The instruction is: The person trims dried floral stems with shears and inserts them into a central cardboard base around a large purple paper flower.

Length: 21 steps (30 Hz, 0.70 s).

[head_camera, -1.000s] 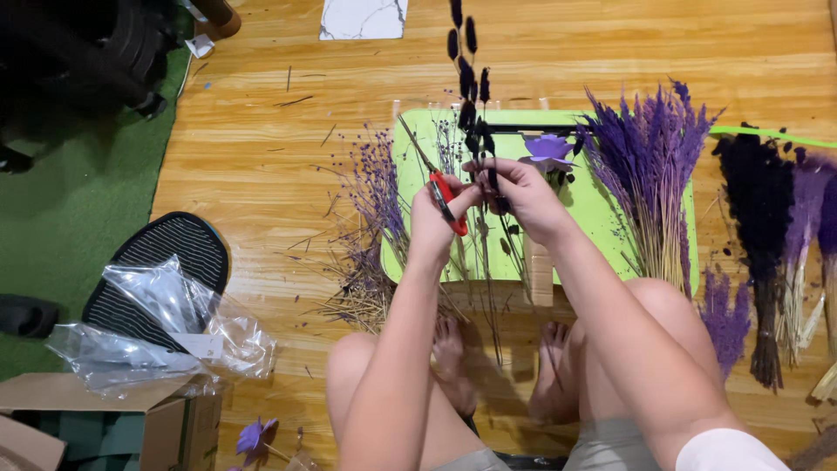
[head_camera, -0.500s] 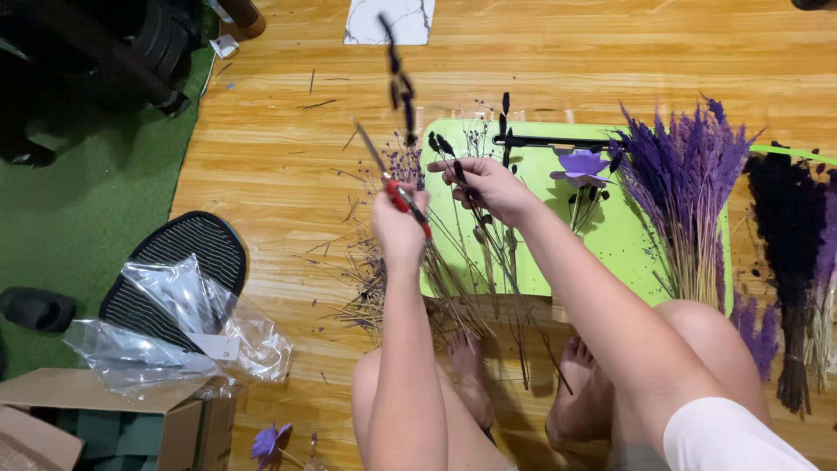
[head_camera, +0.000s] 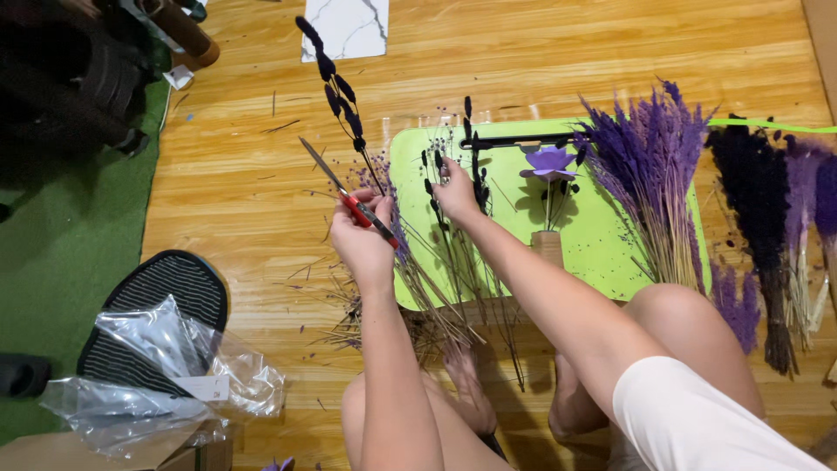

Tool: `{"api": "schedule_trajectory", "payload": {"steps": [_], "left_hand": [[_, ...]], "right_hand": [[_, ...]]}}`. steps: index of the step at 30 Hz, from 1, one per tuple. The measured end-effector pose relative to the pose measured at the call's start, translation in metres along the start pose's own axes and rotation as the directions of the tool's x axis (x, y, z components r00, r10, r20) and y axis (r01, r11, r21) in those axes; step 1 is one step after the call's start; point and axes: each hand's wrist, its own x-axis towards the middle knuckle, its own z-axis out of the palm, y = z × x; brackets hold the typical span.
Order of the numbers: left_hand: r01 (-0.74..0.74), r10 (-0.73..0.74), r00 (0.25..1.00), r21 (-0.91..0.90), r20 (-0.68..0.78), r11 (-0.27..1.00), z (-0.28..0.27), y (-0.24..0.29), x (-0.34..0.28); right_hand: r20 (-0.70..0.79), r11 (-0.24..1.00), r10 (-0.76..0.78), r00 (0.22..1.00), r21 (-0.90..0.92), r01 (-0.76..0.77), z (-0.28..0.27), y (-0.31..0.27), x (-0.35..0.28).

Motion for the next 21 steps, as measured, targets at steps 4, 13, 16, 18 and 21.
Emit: {"api": "schedule_trajectory", "payload": {"steps": [4,13,16,18,21], "left_hand": [[0.014,-0.012,0.999,-0.034,0.052,0.999,0.010,0.014,-0.014],[0.049,-0.018,0.980,-0.156,0.198,0.987,0.021,0.017,-0.023],[0.026,0.018,0.975,-0.195,0.223,0.980,0.024,0.006,-0.020],[0.059,-0.010,0.966,-0.184,0.259,0.981,0.023,0.008,-0.021],[0.076,-0.017,0.963,-0.211,0.269,0.974,0.019,0.018,-0.028]], "right_hand": [[0.004,0.901,-0.108,0.994,-0.423,0.099,-0.022,-0.029,-0.017],[0.045,0.879,0.247,0.968,0.411,-0.243,-0.002,0.006,0.028],[0.076,0.895,0.201,0.977,0.392,-0.214,-0.014,0.006,0.008],[0.041,0.973,0.067,0.997,0.217,-0.074,-0.042,-0.019,-0.034],[-0.220,0.998,0.050,0.974,-0.031,-0.058,-0.107,-0.061,-0.131]]}}
